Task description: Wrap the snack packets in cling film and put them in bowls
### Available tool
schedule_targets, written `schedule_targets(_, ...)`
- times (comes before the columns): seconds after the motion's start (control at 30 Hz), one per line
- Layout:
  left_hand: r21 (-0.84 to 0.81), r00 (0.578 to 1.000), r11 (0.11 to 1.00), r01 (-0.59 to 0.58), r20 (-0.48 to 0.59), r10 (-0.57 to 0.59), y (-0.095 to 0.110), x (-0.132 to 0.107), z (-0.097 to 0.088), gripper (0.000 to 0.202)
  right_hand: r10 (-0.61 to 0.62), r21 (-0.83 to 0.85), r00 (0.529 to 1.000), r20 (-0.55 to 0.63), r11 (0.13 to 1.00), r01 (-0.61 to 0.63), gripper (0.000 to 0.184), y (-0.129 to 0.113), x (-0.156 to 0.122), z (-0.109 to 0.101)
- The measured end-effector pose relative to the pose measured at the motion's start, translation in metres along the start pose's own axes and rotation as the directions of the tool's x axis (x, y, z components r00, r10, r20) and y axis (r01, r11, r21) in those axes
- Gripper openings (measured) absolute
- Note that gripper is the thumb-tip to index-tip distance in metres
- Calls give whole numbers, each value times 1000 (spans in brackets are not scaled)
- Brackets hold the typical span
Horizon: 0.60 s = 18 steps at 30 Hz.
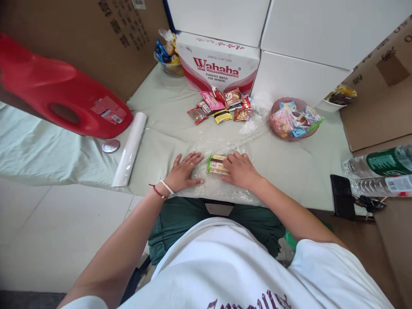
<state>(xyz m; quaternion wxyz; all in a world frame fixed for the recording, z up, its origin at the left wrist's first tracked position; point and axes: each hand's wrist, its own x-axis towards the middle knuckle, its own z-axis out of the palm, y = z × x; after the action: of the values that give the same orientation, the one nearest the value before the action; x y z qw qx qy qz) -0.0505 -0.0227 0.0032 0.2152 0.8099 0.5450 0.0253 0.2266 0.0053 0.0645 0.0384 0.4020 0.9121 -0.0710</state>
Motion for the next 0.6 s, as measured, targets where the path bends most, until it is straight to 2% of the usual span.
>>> schedule_targets(0.1,-6,1000,1000,5,20,-5,1,0,-1,91,25,136,999,-24,990,-21,42,8,0,2)
schedule_targets(0.17,-13,1000,1000,12,22,-12,0,0,-1,92,68,158,998,-2,985,-67,47,9,5,1)
schedule_targets(0.27,-22,1000,1000,17,6,-17,-1,0,1,93,98,100,993,70,989,-105,61,3,11,0)
schedule_targets(0.4,-36,1000,999,3,-12,-3,-1,0,4,94,94,-34,993,70,995,-92,53,-12,10,-3)
schedule_targets(0.5,-46,1000,999,-9,-19,8,-2,-1,4,95,102,-31,989,104,995,-99,54,-16,8,-1)
schedule_targets(0.6,-48,1000,999,-17,-20,16,-4,-2,4,96,127,-6,983,133,992,-127,52,-9,7,2)
